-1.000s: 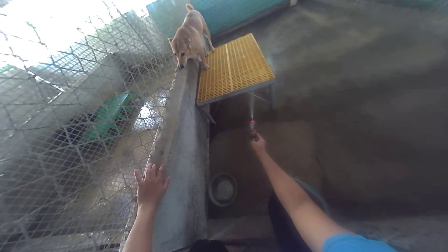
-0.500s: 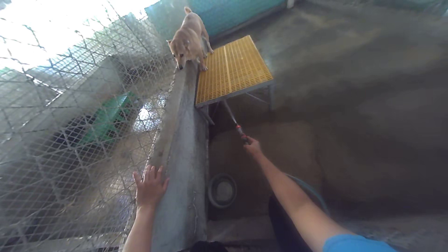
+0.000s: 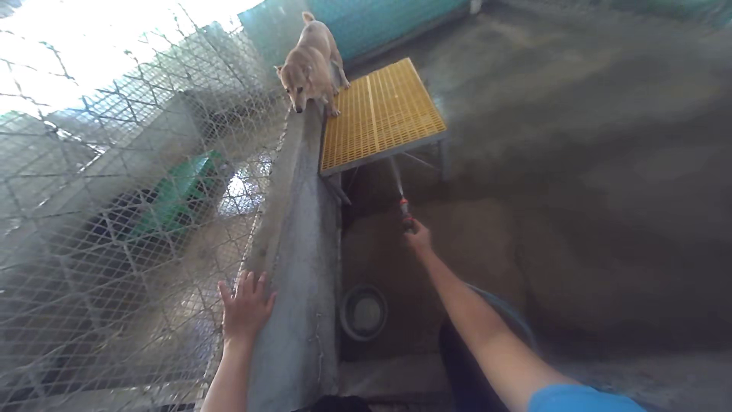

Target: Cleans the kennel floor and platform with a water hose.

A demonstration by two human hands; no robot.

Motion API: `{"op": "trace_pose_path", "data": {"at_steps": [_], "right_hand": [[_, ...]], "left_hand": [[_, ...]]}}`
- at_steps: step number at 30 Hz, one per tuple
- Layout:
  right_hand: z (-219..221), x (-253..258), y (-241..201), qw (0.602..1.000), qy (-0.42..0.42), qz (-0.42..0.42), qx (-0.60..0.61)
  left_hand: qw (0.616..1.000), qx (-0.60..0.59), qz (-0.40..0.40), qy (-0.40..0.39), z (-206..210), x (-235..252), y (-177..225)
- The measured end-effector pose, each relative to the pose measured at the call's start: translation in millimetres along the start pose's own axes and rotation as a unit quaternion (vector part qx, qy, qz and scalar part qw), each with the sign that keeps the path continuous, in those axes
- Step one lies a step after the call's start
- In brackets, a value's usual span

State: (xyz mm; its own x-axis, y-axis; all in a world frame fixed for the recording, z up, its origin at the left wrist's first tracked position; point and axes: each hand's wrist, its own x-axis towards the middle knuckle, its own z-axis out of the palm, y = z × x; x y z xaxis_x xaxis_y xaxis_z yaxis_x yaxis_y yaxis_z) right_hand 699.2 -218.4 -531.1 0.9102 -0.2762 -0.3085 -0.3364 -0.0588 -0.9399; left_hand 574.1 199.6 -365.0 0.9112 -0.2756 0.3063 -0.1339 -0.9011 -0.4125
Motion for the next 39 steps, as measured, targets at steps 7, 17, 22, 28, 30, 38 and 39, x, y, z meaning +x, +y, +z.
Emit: {"op": "trace_pose_path", "data": {"at_steps": [7, 17, 22, 28, 30, 38, 39], "right_hand": [[-0.5, 3.4, 2.3, 1.0, 0.028, -0.009, -0.007], [-1.8, 3.5, 2.7, 0.999, 0.039, 0.006, -0.014], [-1.5, -0.2, 0.3, 1.0, 0.014, 0.005, -0.009], [3.0, -2.0, 3.4, 0.999, -0.033, -0.016, -0.004], [4.2, -2.6, 3.5, 0.999, -0.048, -0.019, -0.004], [0.2, -4.4, -0.2, 0.997, -0.077, -0.008, 0.028], [-1.4, -4.2, -1.2, 0.997, -0.073, -0.009, 0.03]], "left_hand": [[1.0, 0.001, 0.002, 0.001, -1.0, -0.2, 0.6], [1.0, 0.003, -0.004, -0.01, -1.1, 0.8, 0.1], [1.0, 0.005, -0.003, -0.003, -0.9, 1.1, 1.1], [1.0, 0.003, -0.006, -0.013, -3.0, 1.8, 1.4], [1.0, 0.005, -0.006, -0.016, -3.0, 1.5, 1.3], [1.0, 0.022, -0.007, -0.015, -1.3, 1.0, 1.8], [1.0, 0.022, -0.007, -0.015, -0.6, 1.0, 1.3]]}}
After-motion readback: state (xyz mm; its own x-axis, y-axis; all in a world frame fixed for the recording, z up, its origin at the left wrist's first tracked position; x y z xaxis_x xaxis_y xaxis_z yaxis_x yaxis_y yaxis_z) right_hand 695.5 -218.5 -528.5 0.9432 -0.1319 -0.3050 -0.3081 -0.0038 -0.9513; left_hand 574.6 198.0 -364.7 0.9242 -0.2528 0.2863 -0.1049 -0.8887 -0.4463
